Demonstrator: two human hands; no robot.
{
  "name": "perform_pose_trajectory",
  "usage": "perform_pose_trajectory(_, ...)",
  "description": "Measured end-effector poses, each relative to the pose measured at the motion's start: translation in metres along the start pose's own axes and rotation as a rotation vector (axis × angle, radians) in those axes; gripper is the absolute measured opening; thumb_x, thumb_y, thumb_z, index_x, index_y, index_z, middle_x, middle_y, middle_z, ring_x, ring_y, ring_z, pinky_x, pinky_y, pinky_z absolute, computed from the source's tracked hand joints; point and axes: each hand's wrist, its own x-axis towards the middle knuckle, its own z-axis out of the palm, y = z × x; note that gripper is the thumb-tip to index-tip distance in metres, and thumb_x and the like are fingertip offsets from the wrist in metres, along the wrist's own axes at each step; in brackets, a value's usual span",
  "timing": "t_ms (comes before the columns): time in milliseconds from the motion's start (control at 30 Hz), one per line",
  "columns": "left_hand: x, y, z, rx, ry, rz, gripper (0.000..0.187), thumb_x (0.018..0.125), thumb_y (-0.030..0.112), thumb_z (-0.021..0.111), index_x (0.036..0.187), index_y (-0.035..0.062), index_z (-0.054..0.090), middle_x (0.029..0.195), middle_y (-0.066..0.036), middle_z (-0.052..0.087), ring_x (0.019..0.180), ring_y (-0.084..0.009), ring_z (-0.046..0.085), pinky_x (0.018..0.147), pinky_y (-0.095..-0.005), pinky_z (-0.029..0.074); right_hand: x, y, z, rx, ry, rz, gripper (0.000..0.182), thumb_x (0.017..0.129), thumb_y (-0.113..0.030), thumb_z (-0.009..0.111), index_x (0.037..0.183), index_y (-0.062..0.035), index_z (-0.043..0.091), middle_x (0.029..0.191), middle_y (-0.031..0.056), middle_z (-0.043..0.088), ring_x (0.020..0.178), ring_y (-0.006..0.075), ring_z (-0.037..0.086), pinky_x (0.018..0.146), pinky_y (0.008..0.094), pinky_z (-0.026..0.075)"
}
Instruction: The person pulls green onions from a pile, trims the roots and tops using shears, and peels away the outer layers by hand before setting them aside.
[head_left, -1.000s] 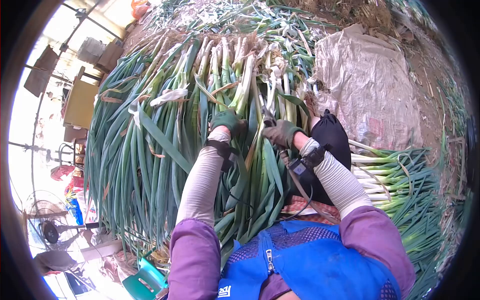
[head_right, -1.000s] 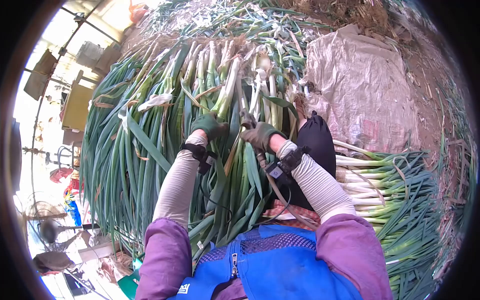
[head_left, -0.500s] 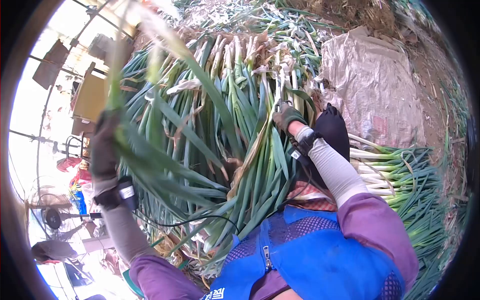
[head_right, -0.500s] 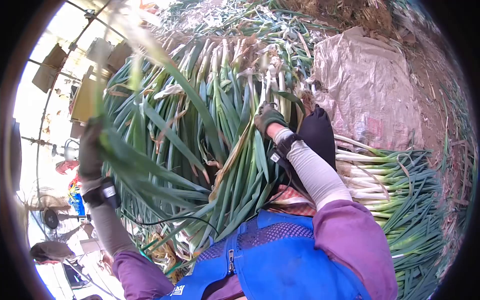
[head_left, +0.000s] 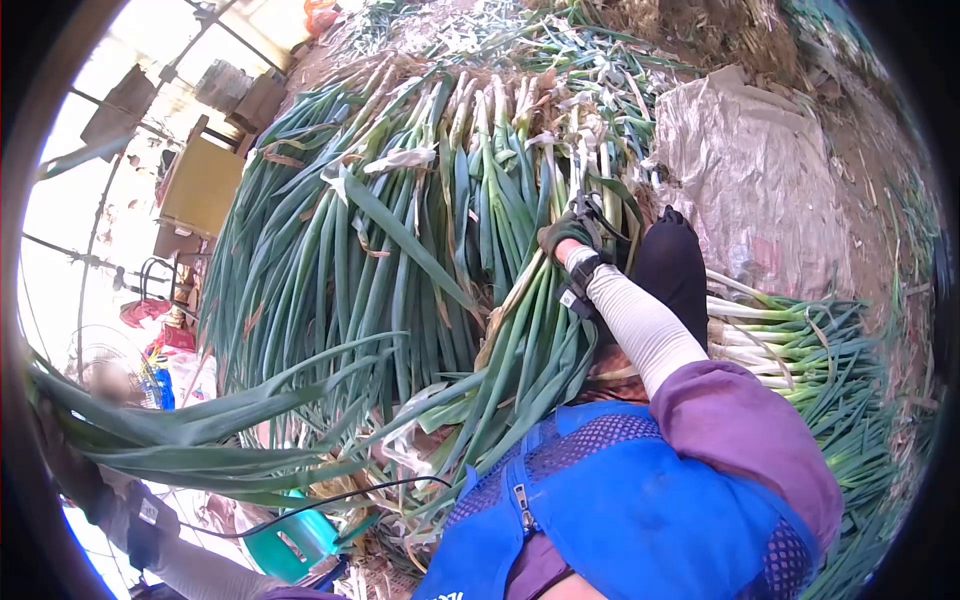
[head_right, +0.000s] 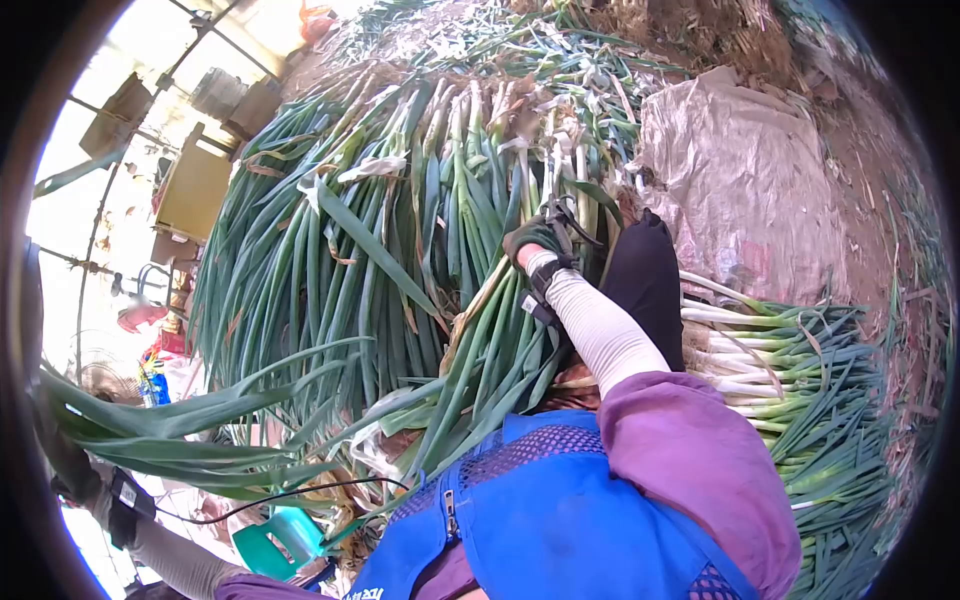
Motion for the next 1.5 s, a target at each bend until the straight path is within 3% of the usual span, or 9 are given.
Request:
perform_pose_trajectory(233,-0.044,0.063,0.054,-0.219,-0.179,-0.029,0.044,0.097,0.023,0.049,0.132,-0.0031,0.052,0.131,-0.019,0.054,0.12,-0.029,0.053,0.102,-0.0404,0.042,0.186,0.042,0.177,1.546,-0.15,-0.401,0.039,0.098,-0.021,0.037,0.12,0.0033,0.056,0.123,0.022,0.06,0.114,0.0274,0.056,0.088,0.0305,0.049)
perform_pose_trajectory(367,-0.074,0.169,0.177,-0.158,-0.476,0.355,0.04,0.095,0.021,0.048,0.127,-0.0019,0.058,0.123,-0.017,0.059,0.107,-0.0276,0.059,0.094,-0.0383,0.047,0.026,-0.004,0.032,2.429,-0.571,-0.586,0.043,0.094,-0.034,0.047,0.115,0.0029,0.049,0.094,0.0135,0.052,0.087,0.0241,0.05,0.075,0.0323,0.05)
perform_pose_trajectory(467,-0.096,0.216,0.273,-0.904,-0.721,-0.378,0.033,0.094,0.022,0.053,0.116,-0.0015,0.063,0.096,-0.01,0.065,0.093,-0.0177,0.061,0.082,-0.0294,0.049,-0.038,-0.01,-0.029,1.471,0.14,-0.746,0.044,0.095,-0.038,0.051,0.113,0.002,0.05,0.1,0.0141,0.061,0.088,0.0234,0.061,0.073,0.032,0.052)
perform_pose_trajectory(567,-0.124,0.259,0.353,-1.231,-0.873,-0.586,0.028,0.093,0.026,0.056,0.105,0.0025,0.067,0.09,-0.004,0.065,0.078,-0.0117,0.059,0.072,-0.0256,0.047,-0.025,-0.026,-0.038,2.369,-0.431,-0.529,0.023,0.098,-0.015,0.055,0.113,0.0019,0.052,0.097,0.0089,0.065,0.086,0.0181,0.065,0.076,0.0301,0.056)
perform_pose_trajectory(633,-0.138,0.29,0.386,-1.221,-0.948,-0.72,0.025,0.093,0.025,0.058,0.101,0.0032,0.067,0.087,-0.002,0.064,0.074,-0.0094,0.057,0.069,-0.0243,0.046,-0.084,-0.046,-0.084,1.696,0.035,-0.713,0.021,0.098,-0.01,0.054,0.115,0.0005,0.05,0.098,0.0079,0.065,0.086,0.0167,0.066,0.074,0.0282,0.056)
perform_pose_trajectory(800,-0.165,0.328,0.437,-1.372,-0.837,-0.58,0.026,0.091,0.016,0.063,0.112,0.0021,0.061,0.096,-0.001,0.066,0.088,-0.0097,0.059,0.081,-0.0246,0.046,-0.048,-0.077,-0.088,1.958,-0.392,-0.624,0.022,0.1,-0.013,0.05,0.119,-0.001,0.053,0.099,0.0061,0.065,0.084,0.013,0.063,0.072,0.025,0.053)
perform_pose_trajectory(1133,-0.112,0.317,0.414,-1.237,-1.006,0.058,0.048,0.087,0.011,0.066,0.13,-0.0008,0.048,0.114,-0.005,0.06,0.098,-0.0114,0.058,0.085,-0.0273,0.049,-0.153,-0.11,-0.117,1.248,0.11,-0.852,0.043,0.098,-0.034,0.055,0.127,-0.0022,0.048,0.098,0.0108,0.064,0.083,0.0169,0.059,0.075,0.0311,0.05)
perform_pose_trajectory(1333,-0.107,0.322,0.387,-1.289,-1.039,-0.356,0.037,0.085,0.013,0.067,0.117,-0.0003,0.056,0.1,-0.005,0.064,0.088,-0.0131,0.062,0.078,-0.0285,0.052,-0.193,-0.082,-0.162,1.135,0.034,-1.078,0.071,0.092,-0.042,0.062,0.141,0.0018,0.037,0.126,0.0234,0.055,0.117,0.0291,0.054,0.1,0.0366,0.043)
perform_pose_trajectory(1500,-0.127,0.298,0.355,-1.103,-1.137,-0.22,0.037,0.08,0.021,0.071,0.108,-0.0004,0.06,0.086,-0.007,0.067,0.078,-0.0171,0.067,0.07,-0.0306,0.055,-0.146,-0.044,-0.171,0.588,0.992,-0.635,0.106,0.075,-0.055,0.075,0.147,0.005,0.026,0.144,0.0295,0.038,0.135,0.0336,0.04,0.113,0.0395,0.032)
